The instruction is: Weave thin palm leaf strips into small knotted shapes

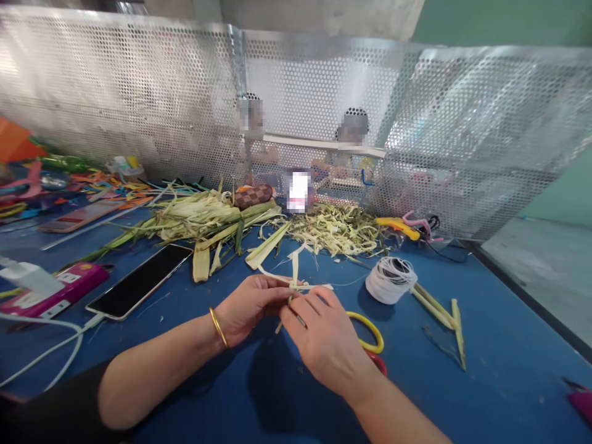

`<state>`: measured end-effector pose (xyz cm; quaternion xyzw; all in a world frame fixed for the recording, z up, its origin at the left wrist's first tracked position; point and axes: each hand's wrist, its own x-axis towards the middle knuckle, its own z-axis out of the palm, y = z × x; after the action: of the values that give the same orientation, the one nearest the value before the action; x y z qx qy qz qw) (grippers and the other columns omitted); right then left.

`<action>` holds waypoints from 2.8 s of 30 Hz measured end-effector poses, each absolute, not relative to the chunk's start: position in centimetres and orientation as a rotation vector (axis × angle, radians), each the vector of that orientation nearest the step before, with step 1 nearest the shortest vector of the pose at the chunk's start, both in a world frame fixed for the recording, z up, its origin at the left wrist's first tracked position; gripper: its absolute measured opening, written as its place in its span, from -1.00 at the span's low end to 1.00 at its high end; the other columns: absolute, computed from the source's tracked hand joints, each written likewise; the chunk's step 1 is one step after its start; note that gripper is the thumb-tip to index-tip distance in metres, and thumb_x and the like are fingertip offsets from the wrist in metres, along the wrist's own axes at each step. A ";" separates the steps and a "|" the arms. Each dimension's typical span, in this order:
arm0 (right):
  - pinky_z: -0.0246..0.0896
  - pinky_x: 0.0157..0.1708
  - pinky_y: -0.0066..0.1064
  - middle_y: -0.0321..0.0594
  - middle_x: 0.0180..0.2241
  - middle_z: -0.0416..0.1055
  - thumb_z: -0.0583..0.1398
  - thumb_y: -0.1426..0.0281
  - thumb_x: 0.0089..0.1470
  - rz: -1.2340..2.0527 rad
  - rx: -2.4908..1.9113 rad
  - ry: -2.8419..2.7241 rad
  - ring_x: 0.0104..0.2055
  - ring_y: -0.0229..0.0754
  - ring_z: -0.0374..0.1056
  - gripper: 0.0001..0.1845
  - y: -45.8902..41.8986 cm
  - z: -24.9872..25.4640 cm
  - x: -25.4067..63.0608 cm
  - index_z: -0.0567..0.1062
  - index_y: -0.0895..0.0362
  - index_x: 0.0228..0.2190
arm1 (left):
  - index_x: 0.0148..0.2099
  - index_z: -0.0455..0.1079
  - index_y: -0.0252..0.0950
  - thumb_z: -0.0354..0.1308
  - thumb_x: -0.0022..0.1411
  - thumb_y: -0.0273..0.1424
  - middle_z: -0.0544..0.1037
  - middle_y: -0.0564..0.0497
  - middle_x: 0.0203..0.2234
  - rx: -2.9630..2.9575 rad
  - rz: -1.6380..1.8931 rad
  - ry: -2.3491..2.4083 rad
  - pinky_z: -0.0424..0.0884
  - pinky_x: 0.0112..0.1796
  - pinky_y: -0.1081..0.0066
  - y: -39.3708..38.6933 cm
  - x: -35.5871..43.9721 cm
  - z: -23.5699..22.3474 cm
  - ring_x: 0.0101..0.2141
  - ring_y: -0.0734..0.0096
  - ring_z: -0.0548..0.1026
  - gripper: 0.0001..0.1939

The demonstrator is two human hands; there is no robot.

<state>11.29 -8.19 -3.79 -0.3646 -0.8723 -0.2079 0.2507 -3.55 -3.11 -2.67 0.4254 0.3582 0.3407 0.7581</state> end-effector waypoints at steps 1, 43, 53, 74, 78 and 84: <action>0.04 -0.15 -0.27 -0.21 -0.39 0.44 0.00 0.52 0.20 -0.540 -0.991 -2.354 -0.39 -0.21 0.25 -0.75 -8.2 -4.0 11.4 0.47 0.17 -0.29 | -0.40 0.53 -0.46 0.36 -0.18 -0.36 0.57 -0.10 -0.50 0.919 0.755 0.785 0.38 -0.37 0.50 -3.2 -3.5 -2.7 -0.51 0.49 0.46 -0.73; 0.03 -0.05 -0.21 -0.29 -0.50 0.43 -0.02 0.47 0.21 -0.269 -1.368 -2.020 -0.43 -0.22 0.32 -0.77 -7.3 -3.5 12.6 0.38 0.12 -0.42 | -0.39 0.45 -0.36 0.37 -0.13 -0.23 0.56 -0.01 -0.58 1.069 0.821 0.927 0.39 -0.40 0.46 -3.1 -3.5 -2.4 -0.53 0.44 0.49 -0.68; 0.08 -0.30 -0.33 -0.27 -0.55 0.42 0.06 0.30 0.18 -0.199 -1.419 -1.983 -0.47 -0.20 0.32 -0.73 -8.1 -3.7 11.4 0.42 0.11 -0.49 | -0.16 0.39 -0.37 0.01 0.18 -0.02 0.59 -0.19 -0.27 0.849 0.801 0.711 0.38 -0.16 0.37 -3.1 -4.3 -2.2 -0.24 0.28 0.55 -0.51; 0.18 -0.45 -0.40 -0.32 -0.59 0.34 0.21 0.12 -0.06 0.950 -1.311 -1.232 -0.52 -0.24 0.27 -0.67 -6.9 -3.6 11.9 0.40 0.15 -0.53 | -0.32 0.49 -0.36 0.30 -0.06 -0.16 0.60 -0.06 -0.46 1.168 0.590 0.877 0.28 -0.47 0.54 -3.4 -4.0 -2.4 -0.51 0.49 0.50 -0.65; 0.19 -0.43 -0.37 -0.32 -0.61 0.33 0.19 0.16 -0.05 0.765 -1.373 -1.220 -0.52 -0.23 0.27 -0.71 -6.6 -3.8 12.4 0.39 0.13 -0.55 | -0.44 0.47 -0.37 0.28 -0.04 -0.15 0.56 -0.03 -0.57 1.234 0.593 0.919 0.26 -0.50 0.54 -3.3 -3.9 -2.5 -0.56 0.50 0.48 -0.67; 0.19 -0.38 -0.36 -0.19 -0.38 0.39 0.19 0.23 0.00 0.269 -1.396 -1.578 -0.32 -0.13 0.31 -0.78 -6.7 -3.4 12.9 0.52 0.09 -0.34 | -0.52 0.45 -0.37 0.21 0.00 -0.19 0.54 -0.03 -0.60 1.455 0.559 0.922 0.24 -0.56 0.53 -3.8 -3.5 -3.4 -0.65 0.52 0.42 -0.70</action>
<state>12.87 -6.69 -3.35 -0.5740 -0.6487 0.1107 0.4873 -3.45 -3.76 -3.37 0.6323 0.4003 0.2429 0.6172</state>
